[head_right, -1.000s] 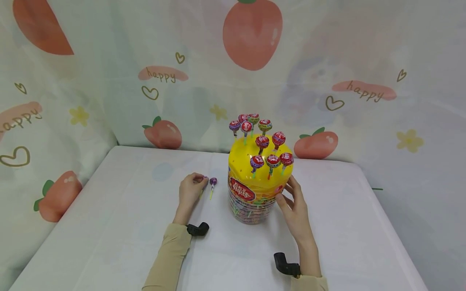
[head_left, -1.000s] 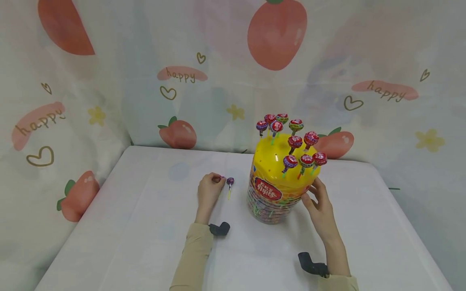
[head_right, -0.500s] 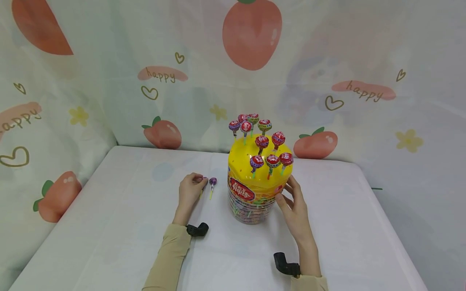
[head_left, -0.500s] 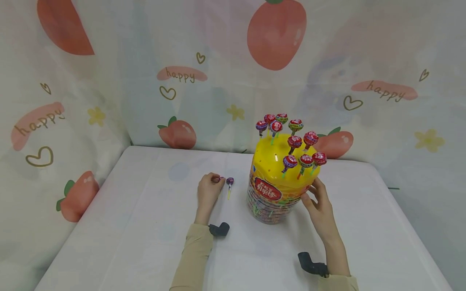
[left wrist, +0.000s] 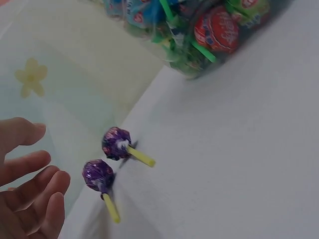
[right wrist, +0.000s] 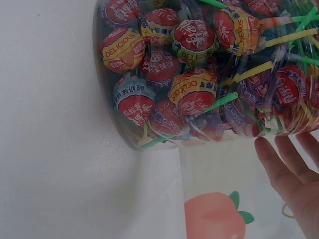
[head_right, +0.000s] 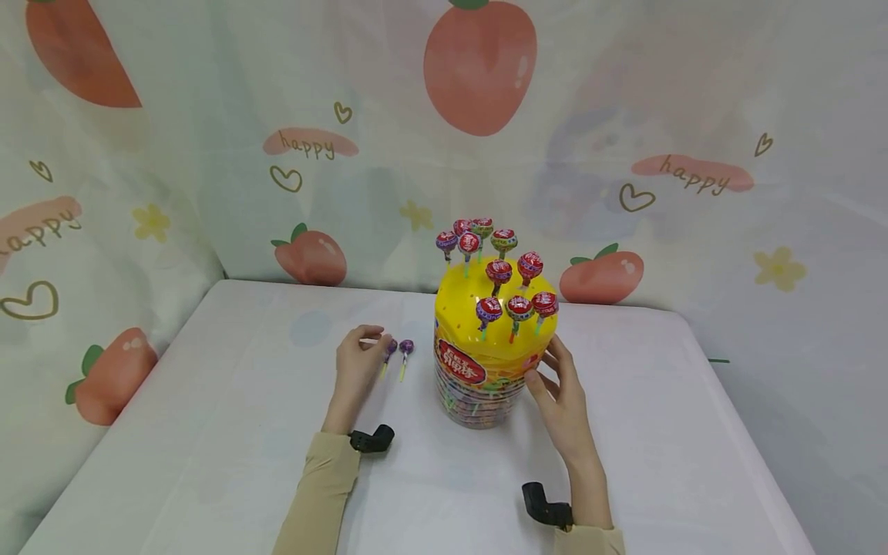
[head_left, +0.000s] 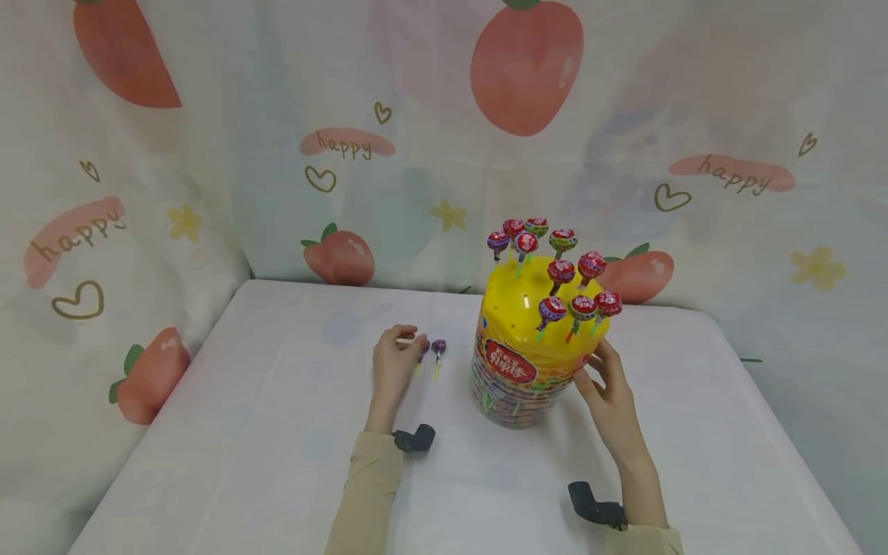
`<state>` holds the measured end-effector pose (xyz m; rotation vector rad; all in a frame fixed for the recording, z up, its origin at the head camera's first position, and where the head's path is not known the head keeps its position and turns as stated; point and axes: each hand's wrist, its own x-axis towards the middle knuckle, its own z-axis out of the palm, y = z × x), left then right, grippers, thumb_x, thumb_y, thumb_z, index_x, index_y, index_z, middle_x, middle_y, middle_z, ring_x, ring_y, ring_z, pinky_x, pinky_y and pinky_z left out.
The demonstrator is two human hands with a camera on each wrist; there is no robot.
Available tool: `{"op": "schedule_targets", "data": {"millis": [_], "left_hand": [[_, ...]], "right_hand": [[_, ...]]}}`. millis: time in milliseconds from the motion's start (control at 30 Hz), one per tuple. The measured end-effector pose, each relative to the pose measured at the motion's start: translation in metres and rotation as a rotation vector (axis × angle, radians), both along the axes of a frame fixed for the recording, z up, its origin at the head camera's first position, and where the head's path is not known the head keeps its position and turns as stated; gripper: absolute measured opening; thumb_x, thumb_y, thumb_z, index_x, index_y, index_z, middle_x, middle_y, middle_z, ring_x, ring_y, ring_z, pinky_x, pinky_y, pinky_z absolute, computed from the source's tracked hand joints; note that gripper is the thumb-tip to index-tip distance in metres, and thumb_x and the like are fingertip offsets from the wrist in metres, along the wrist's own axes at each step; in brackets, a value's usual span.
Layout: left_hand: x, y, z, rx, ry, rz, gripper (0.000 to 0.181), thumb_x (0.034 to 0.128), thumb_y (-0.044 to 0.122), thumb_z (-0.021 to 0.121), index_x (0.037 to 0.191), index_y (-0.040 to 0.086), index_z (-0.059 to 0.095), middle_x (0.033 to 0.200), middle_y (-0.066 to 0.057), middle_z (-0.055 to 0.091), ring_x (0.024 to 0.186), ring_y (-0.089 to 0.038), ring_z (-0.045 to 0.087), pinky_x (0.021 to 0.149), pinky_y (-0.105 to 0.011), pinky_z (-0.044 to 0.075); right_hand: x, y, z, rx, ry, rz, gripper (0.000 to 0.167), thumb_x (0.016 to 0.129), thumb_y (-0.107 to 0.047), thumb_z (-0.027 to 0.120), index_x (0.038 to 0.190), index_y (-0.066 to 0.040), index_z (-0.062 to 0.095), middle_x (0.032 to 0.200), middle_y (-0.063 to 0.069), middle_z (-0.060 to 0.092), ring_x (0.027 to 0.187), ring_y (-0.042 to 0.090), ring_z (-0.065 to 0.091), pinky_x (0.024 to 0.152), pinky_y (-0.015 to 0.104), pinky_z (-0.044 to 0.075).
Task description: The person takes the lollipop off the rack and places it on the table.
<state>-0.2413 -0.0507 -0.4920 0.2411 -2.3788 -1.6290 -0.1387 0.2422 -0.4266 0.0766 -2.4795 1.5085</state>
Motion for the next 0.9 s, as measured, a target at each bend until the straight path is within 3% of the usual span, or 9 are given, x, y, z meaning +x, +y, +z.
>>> {"op": "schedule_targets", "data": {"millis": [133, 367, 533, 733, 900], "left_hand": [[0.004, -0.001, 0.014, 0.057, 0.047, -0.006, 0.028, 0.0854, 0.025, 0.072, 0.107, 0.008, 0.07, 0.099, -0.008, 0.068, 0.08, -0.019, 0.063, 0.064, -0.024, 0.049], [0.01, -0.002, 0.038, 0.115, 0.21, -0.04, 0.024, 0.0846, 0.019, 0.073, 0.104, 0.006, 0.071, 0.095, -0.012, 0.071, 0.078, -0.021, 0.064, 0.068, -0.019, 0.051], [0.017, 0.002, 0.055, 0.203, 0.259, -0.081, 0.024, 0.0845, 0.022, 0.074, 0.105, 0.009, 0.072, 0.096, -0.013, 0.071, 0.079, -0.02, 0.065, 0.069, -0.016, 0.05], [0.039, 0.014, 0.09, 0.297, 0.293, -0.165, 0.026, 0.0863, 0.012, 0.071, 0.109, 0.001, 0.069, 0.101, -0.021, 0.068, 0.088, -0.032, 0.066, 0.072, -0.016, 0.05], [0.061, 0.025, 0.122, 0.308, 0.305, -0.222, 0.024, 0.0874, 0.006, 0.068, 0.109, -0.005, 0.066, 0.101, -0.024, 0.067, 0.086, -0.03, 0.065, 0.072, -0.018, 0.05]], "right_hand": [[0.0, 0.0, 0.0, 0.006, -0.001, -0.002, 0.061, 0.1, -0.019, 0.049, 0.153, -0.026, 0.019, 0.148, 0.007, 0.034, 0.126, -0.002, 0.034, 0.094, 0.006, 0.033], [0.0, 0.001, -0.001, 0.015, 0.0, -0.01, 0.061, 0.1, -0.019, 0.049, 0.153, -0.026, 0.019, 0.148, 0.008, 0.035, 0.126, -0.003, 0.034, 0.094, 0.006, 0.033], [0.0, 0.001, -0.002, 0.013, -0.002, -0.009, 0.061, 0.1, -0.019, 0.049, 0.153, -0.026, 0.019, 0.149, 0.008, 0.034, 0.126, -0.002, 0.034, 0.094, 0.005, 0.033], [0.0, 0.001, -0.001, 0.013, 0.004, -0.009, 0.061, 0.1, -0.019, 0.049, 0.153, -0.026, 0.02, 0.147, 0.008, 0.035, 0.125, -0.003, 0.034, 0.094, 0.005, 0.033], [0.0, 0.0, -0.001, 0.012, 0.005, -0.007, 0.061, 0.1, -0.019, 0.049, 0.153, -0.027, 0.019, 0.147, 0.008, 0.036, 0.126, -0.002, 0.035, 0.093, 0.005, 0.033]]}}
